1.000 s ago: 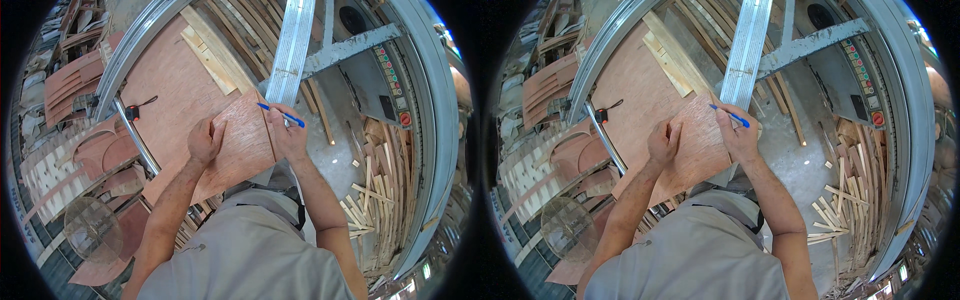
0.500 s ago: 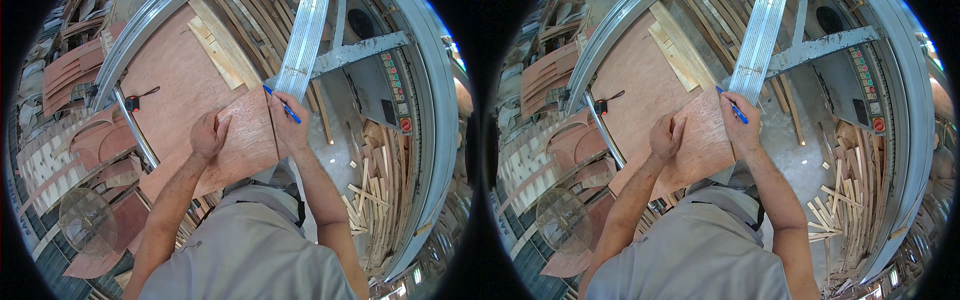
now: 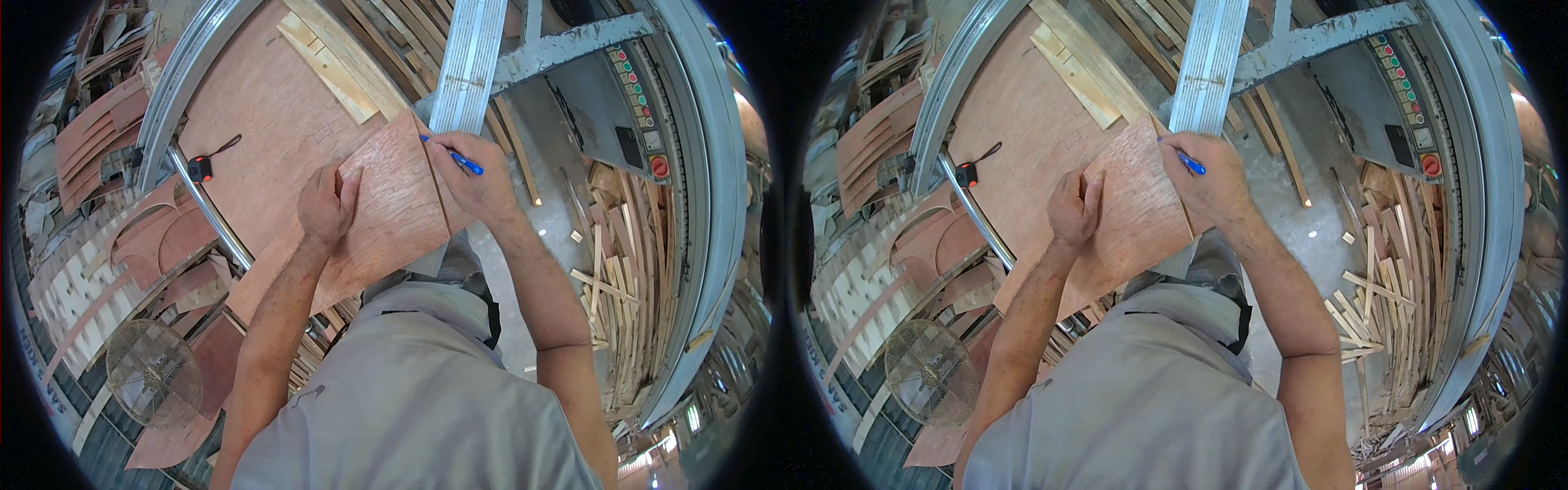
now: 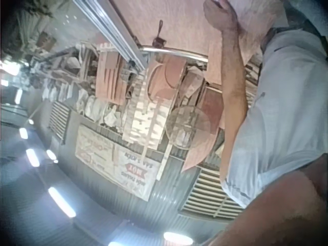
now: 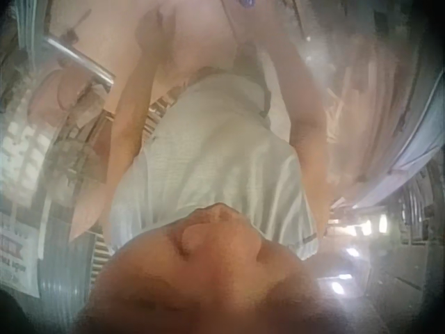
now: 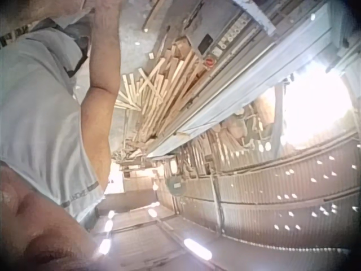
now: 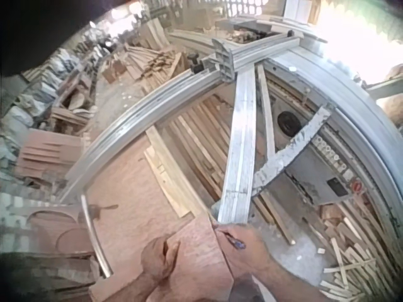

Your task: The person marks a piece of plywood with a pen and a square, then moves to a table saw to cut the wood. They guide the plywood through the saw blade to make a straight cut, then inspect the cut piece and place it on a workbench.

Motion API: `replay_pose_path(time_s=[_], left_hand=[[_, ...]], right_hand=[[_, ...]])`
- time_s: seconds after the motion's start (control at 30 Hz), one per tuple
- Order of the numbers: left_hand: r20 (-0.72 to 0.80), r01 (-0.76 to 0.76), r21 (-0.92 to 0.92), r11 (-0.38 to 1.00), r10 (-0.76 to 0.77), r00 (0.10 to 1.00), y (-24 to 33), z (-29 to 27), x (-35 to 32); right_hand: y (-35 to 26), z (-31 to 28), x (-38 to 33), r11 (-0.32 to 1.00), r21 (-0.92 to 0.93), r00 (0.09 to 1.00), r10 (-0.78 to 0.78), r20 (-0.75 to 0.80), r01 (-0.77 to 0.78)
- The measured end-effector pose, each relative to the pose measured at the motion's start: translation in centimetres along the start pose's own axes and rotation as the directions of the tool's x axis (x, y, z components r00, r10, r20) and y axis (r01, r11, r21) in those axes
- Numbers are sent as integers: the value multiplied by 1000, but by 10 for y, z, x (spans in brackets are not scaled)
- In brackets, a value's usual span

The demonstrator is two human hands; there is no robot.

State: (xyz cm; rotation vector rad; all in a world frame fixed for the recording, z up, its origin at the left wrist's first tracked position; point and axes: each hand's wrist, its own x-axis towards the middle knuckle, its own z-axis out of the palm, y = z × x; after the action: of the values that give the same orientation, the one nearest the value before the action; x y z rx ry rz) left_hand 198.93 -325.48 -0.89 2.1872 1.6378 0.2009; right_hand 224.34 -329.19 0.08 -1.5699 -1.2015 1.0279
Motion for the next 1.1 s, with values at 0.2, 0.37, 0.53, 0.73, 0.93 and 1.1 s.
replay_pose_path(time_s=[0.2, 0.37, 0.53, 0.73, 0.93, 1.1], left_hand=[[-48, -41, -1, 999, 41, 998, -6, 6, -2], [-45, 2, 0, 1000, -2, 999, -4, 4, -4], [-47, -23, 16, 1000, 23, 999, -7, 8, -3], [-62, -25, 19, 1000, 26, 998, -6, 8, -4], [-65, -35, 20, 999, 36, 997, -7, 9, -4], [-72, -45, 21, 999, 46, 996, -3, 8, -4]], right_hand=[[-10, -18, -58, 980, -179, 990, -63, 123, 85], [-16, -23, -96, 976, -193, 985, -71, 156, 101], [-3, -23, -61, 977, -158, 980, -114, 166, 141], [-11, -37, -102, 956, -262, 958, -55, 282, 132], [-16, -46, -126, 987, -162, 981, 11, 193, 21], [-3, -37, -113, 970, -195, 978, -114, 173, 148]])
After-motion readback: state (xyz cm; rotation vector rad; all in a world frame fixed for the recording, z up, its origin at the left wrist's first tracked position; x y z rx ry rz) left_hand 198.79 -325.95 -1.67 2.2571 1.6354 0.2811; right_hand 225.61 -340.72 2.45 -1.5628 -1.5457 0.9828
